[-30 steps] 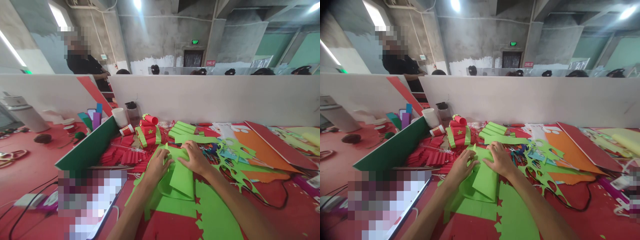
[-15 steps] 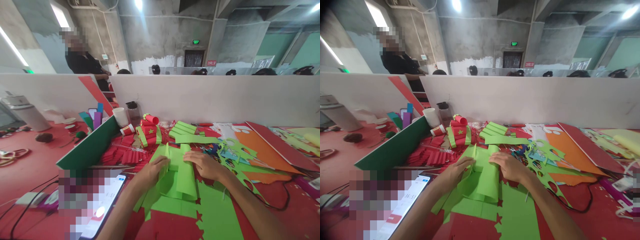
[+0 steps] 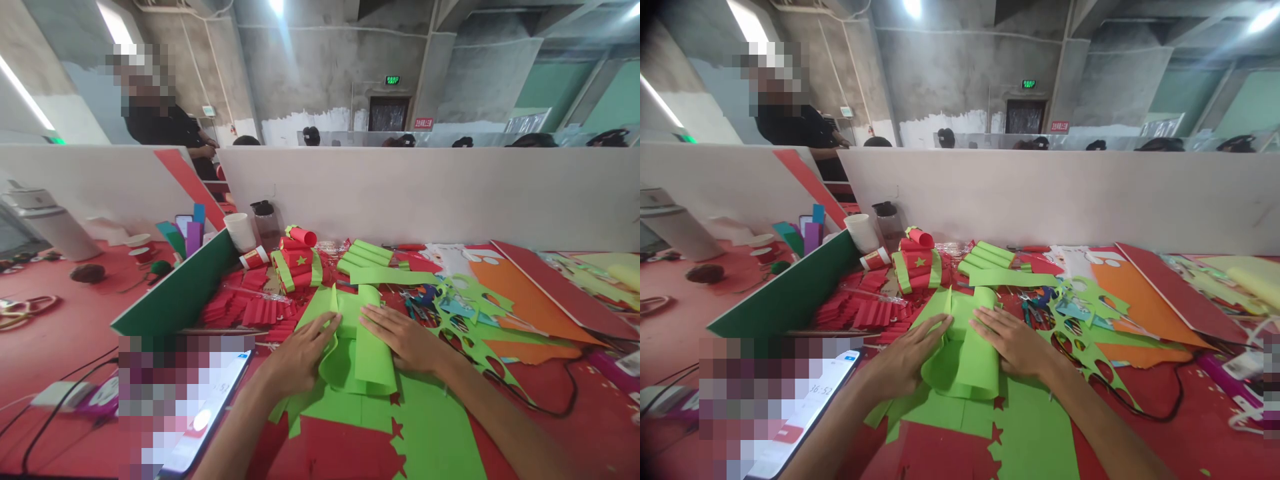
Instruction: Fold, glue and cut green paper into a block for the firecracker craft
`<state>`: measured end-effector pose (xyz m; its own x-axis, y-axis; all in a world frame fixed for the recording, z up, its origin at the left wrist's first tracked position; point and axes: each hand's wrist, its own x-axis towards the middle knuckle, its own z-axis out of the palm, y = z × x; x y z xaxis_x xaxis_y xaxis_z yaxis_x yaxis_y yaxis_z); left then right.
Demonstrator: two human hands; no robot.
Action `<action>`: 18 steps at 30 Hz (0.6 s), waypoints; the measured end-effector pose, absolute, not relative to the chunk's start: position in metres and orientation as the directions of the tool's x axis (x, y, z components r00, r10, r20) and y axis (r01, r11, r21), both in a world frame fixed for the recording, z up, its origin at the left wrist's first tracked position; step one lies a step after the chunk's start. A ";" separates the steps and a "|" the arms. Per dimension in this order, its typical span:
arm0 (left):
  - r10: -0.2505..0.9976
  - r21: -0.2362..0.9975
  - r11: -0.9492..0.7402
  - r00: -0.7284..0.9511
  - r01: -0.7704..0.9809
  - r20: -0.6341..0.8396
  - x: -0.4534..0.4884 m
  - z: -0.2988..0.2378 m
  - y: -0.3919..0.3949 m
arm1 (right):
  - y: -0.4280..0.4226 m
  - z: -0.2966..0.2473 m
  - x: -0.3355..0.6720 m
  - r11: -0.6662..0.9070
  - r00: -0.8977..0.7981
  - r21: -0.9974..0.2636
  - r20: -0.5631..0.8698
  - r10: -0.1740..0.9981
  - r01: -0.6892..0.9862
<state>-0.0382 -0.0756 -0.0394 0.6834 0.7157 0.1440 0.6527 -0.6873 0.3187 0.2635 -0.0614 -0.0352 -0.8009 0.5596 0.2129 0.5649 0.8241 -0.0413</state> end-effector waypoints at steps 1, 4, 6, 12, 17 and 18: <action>0.718 0.335 -0.681 0.682 0.651 0.136 -0.039 -0.039 -0.075 | -0.062 -0.035 0.263 0.819 -0.796 -0.041 0.213 0.566 0.572; 0.716 0.375 -0.677 0.685 0.633 0.137 -0.040 -0.038 -0.074 | -0.063 -0.036 0.261 0.809 -0.783 -0.056 0.218 0.582 0.586; 0.701 0.403 -0.691 0.693 0.600 0.170 -0.040 -0.037 -0.073 | -0.064 -0.038 0.260 0.803 -0.769 -0.088 0.244 0.592 0.590; 0.672 0.409 -0.721 0.709 0.559 0.216 -0.038 -0.032 -0.070 | -0.065 -0.041 0.258 0.780 -0.703 -0.233 0.340 0.625 0.581; 0.675 0.304 -0.730 0.718 0.612 0.173 -0.038 -0.029 -0.071 | -0.065 -0.040 0.258 0.766 -0.692 -0.318 0.331 0.642 0.559; 0.671 0.280 -0.736 0.719 0.617 0.178 -0.037 -0.030 -0.072 | -0.065 -0.039 0.259 0.762 -0.691 -0.340 0.326 0.645 0.551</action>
